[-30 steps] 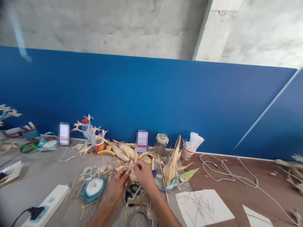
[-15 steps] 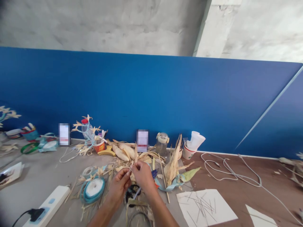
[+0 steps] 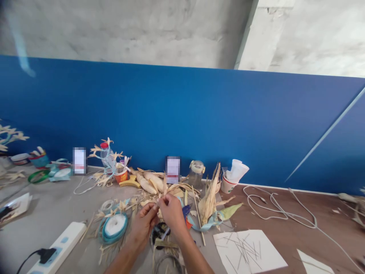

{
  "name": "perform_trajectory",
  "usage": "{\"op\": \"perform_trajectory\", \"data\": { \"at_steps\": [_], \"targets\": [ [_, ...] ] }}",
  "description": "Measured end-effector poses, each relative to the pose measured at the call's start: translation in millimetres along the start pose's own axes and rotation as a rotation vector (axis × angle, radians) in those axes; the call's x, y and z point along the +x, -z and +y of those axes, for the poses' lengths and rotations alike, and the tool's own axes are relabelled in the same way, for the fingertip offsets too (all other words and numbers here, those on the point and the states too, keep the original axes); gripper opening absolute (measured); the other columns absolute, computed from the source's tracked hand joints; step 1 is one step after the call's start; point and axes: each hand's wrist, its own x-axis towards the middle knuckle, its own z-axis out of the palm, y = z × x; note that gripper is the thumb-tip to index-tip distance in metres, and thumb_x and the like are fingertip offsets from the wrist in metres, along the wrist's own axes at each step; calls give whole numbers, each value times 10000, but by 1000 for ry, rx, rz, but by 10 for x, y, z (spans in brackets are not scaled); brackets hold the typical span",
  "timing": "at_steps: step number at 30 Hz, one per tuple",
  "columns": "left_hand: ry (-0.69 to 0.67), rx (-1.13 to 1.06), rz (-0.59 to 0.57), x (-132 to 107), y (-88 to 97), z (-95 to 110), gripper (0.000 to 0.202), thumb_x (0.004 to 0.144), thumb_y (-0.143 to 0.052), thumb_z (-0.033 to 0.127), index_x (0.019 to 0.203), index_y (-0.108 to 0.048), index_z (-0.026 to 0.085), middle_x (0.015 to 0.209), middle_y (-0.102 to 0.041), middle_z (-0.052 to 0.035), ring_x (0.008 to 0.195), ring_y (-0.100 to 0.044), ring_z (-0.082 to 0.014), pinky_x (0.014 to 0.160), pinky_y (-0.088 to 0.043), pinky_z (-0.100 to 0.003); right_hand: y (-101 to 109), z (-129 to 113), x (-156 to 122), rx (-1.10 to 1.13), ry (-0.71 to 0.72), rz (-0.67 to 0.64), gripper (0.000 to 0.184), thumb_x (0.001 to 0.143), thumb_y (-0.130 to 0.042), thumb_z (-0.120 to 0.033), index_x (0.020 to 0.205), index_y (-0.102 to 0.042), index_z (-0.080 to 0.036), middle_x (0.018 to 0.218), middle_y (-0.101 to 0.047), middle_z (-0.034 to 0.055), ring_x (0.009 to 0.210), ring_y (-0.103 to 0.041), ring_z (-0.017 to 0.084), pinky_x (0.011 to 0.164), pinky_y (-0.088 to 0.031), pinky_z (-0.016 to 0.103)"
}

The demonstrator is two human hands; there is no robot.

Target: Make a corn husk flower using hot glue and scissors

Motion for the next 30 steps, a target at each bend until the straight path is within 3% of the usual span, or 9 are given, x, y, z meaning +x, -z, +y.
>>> {"op": "perform_trajectory", "data": {
  "at_steps": [6,14,21,30],
  "targets": [
    [9,-16,-9,-3,1,-6,357,653,-705,507,663,-569,177,454,-366,93,402,-254,-57,448,-163,-226,-48,-3,-10,65,-11,12,202,745,-490,-325,589,-529,-202,564,-568,7,569,-515,169,576,-377,270],
    [-2,-82,0,-23,-21,62,314,673,-700,464,642,-548,192,487,-378,84,427,-249,-71,458,-172,-239,-60,13,-66,180,7,27,306,771,-456,-424,549,-455,-214,510,-434,-35,534,-420,140,517,-338,254],
    [28,-200,-2,-45,-58,96,322,609,-774,419,652,-572,171,477,-377,95,435,-237,-58,457,-164,-226,-45,117,-115,260,-1,-30,147,687,-515,-329,641,-551,-193,572,-504,-29,563,-461,141,569,-384,255],
    [26,-175,1,-41,-44,86,334,607,-773,434,638,-576,166,489,-395,85,425,-258,-50,448,-161,-226,-66,91,-101,319,-31,-27,147,651,-542,-334,612,-523,-193,559,-477,-43,551,-442,130,559,-378,253]
  ]
}}
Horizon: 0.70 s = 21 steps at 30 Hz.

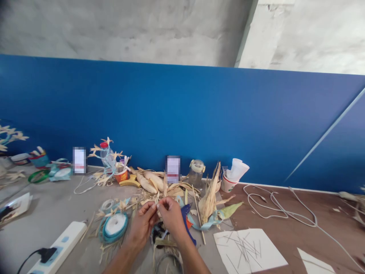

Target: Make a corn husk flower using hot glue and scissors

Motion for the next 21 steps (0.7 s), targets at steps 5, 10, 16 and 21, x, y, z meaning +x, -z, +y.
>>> {"op": "perform_trajectory", "data": {
  "at_steps": [5,10,16,21],
  "targets": [
    [-13,25,-2,-3,24,-13,308,626,-765,408,647,-582,161,508,-419,82,430,-278,-46,442,-181,-212,33,-32,20,59,-74,-72,133,610,-577,-314,605,-523,-193,524,-437,-70,505,-392,99,509,-324,230],
    [4,41,-26,-9,10,1,324,622,-759,433,630,-580,164,466,-393,88,423,-271,-51,449,-174,-215,97,-1,40,173,-162,-163,147,597,-610,-306,629,-516,-198,485,-423,-95,446,-352,78,469,-274,215],
    [-7,72,-21,-21,-7,13,342,623,-754,460,647,-590,161,471,-442,75,420,-275,-54,456,-175,-224,161,-7,30,133,-104,-218,102,644,-577,-289,645,-563,-188,513,-450,-77,479,-380,91,501,-305,222],
    [-2,64,-31,-29,-3,15,367,616,-765,474,654,-583,158,471,-415,86,422,-271,-50,456,-176,-221,157,-60,23,65,-75,-200,85,657,-546,-283,664,-551,-198,535,-436,-76,494,-393,102,513,-322,225]
  ]
}}
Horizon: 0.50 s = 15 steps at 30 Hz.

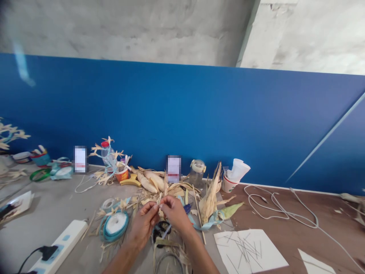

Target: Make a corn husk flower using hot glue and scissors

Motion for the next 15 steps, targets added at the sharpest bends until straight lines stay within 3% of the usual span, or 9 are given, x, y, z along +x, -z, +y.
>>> {"op": "perform_trajectory", "data": {
  "at_steps": [7,12,15],
  "targets": [
    [1,23,6,2,6,3,366,624,-757,491,646,-596,163,417,-377,92,417,-290,-61,462,-189,-220,-10,27,22,-58,44,55,74,653,-578,-260,644,-554,-191,537,-476,-69,500,-423,102,519,-356,225],
    [-5,24,-1,-2,-7,8,346,622,-758,462,659,-614,150,532,-538,34,423,-314,-49,455,-211,-219,-7,37,32,45,7,41,100,651,-565,-293,656,-567,-193,542,-467,-68,496,-416,99,516,-334,224],
    [1,25,-3,-2,-14,12,344,619,-756,455,656,-611,146,560,-565,18,421,-310,-44,451,-208,-219,-1,33,42,84,-23,23,109,632,-589,-292,653,-570,-187,548,-463,-71,489,-396,90,513,-310,220]
  ]
}}
